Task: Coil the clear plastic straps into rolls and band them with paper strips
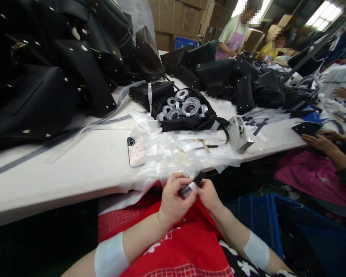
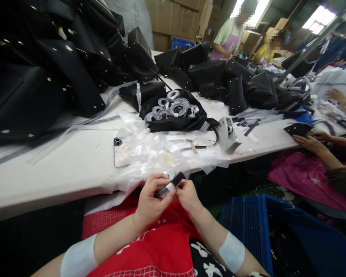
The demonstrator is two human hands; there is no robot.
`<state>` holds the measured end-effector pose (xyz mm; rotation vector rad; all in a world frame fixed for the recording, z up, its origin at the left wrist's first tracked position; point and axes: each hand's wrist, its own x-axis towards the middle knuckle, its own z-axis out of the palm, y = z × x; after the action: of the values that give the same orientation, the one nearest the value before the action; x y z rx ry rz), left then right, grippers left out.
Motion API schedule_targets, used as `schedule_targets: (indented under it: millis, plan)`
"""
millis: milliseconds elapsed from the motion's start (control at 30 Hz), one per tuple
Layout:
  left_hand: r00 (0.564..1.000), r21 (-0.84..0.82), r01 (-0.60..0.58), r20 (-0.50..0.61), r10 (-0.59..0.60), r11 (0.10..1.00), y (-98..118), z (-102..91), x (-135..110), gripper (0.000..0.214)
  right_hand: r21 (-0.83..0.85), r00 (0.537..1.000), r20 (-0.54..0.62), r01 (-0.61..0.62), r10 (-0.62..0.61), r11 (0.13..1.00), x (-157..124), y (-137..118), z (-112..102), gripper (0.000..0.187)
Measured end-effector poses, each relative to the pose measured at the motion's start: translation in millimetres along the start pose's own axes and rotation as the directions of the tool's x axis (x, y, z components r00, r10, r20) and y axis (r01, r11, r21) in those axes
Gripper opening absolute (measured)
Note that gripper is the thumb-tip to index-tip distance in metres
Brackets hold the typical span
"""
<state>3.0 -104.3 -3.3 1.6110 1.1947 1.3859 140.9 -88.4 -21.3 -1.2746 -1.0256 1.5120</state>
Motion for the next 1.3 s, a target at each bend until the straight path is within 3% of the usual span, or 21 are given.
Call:
schedule_targets:
  millis: [100, 200, 333, 400, 467, 533, 600, 700, 800, 900, 1133, 1300]
  plan:
    - [0.998, 0.044, -0.051, 0.039, 0.050, 0.998, -0.5, -1.4, 3.3, 0.029, -0.028, 0.999, -0.032, 0.043, -0.044, 0.999, 0.7, 1.7, -2.6, 0.032]
    - [0.993, 0.053, -0.005, 0.121, -0.002, 0.999, -8.1, -13.4, 12.9, 0.028, -0.295, 0.986, 0.131, 0.136, -0.101, 0.946, -10.9, -17.9, -11.1, 0.025]
    - [0.961, 0.081, 0.156, 0.216, -0.170, 0.984, -15.5, -34.0, 19.4, 0.025, -0.648, 0.903, 0.291, 0.429, -0.316, 0.629, -32.0, -58.5, -22.1, 0.015]
    - [0.929, 0.059, 0.211, 0.299, -0.219, 0.976, -15.6, -37.2, 14.9, 0.027, -0.676, 0.848, 0.384, 0.528, -0.367, 0.514, -34.7, -67.0, -20.1, 0.041]
    - [0.900, -0.006, 0.257, 0.367, -0.237, 0.966, -16.8, -34.5, 6.6, 0.026, -0.656, 0.810, 0.514, 0.583, -0.282, 0.479, -31.5, -63.0, -12.3, 0.053]
    - [0.883, -0.052, 0.351, 0.350, -0.312, 0.935, -22.0, -29.3, -2.4, 0.025, -0.652, 0.788, 0.588, 0.596, -0.183, 0.469, -25.9, -51.0, -2.1, 0.044]
    - [0.856, -0.064, 0.473, 0.269, -0.441, 0.879, -30.9, -24.7, -9.2, 0.021, -0.686, 0.793, 0.597, 0.583, -0.122, 0.435, -21.1, -37.6, 6.3, 0.031]
    - [0.784, -0.093, 0.609, 0.217, -0.581, 0.788, -44.5, -20.8, -13.9, 0.016, -0.727, 0.796, 0.603, 0.572, -0.045, 0.381, -17.5, -23.7, 10.7, 0.027]
    - [0.706, -0.216, 0.708, 0.221, -0.673, 0.672, -51.2, -16.4, -15.3, 0.015, -0.724, 0.781, 0.624, 0.571, 0.017, 0.387, -16.1, -16.2, 7.0, 0.026]
    - [0.648, -0.366, 0.751, 0.244, -0.722, 0.550, -52.4, -11.0, -15.9, 0.022, -0.723, 0.800, 0.600, 0.529, 0.024, 0.444, -15.9, -9.6, 0.9, 0.025]
    - [0.637, -0.402, 0.755, 0.262, -0.725, 0.519, -57.2, -7.7, -20.0, 0.038, -0.723, 0.864, 0.504, 0.427, -0.008, 0.543, -27.1, 8.9, -7.7, 0.023]
    - [0.653, -0.372, 0.749, 0.271, -0.708, 0.548, -75.5, -2.8, -25.9, 0.044, -0.700, 0.887, 0.460, 0.393, -0.044, 0.596, -27.7, 46.6, -13.8, 0.030]
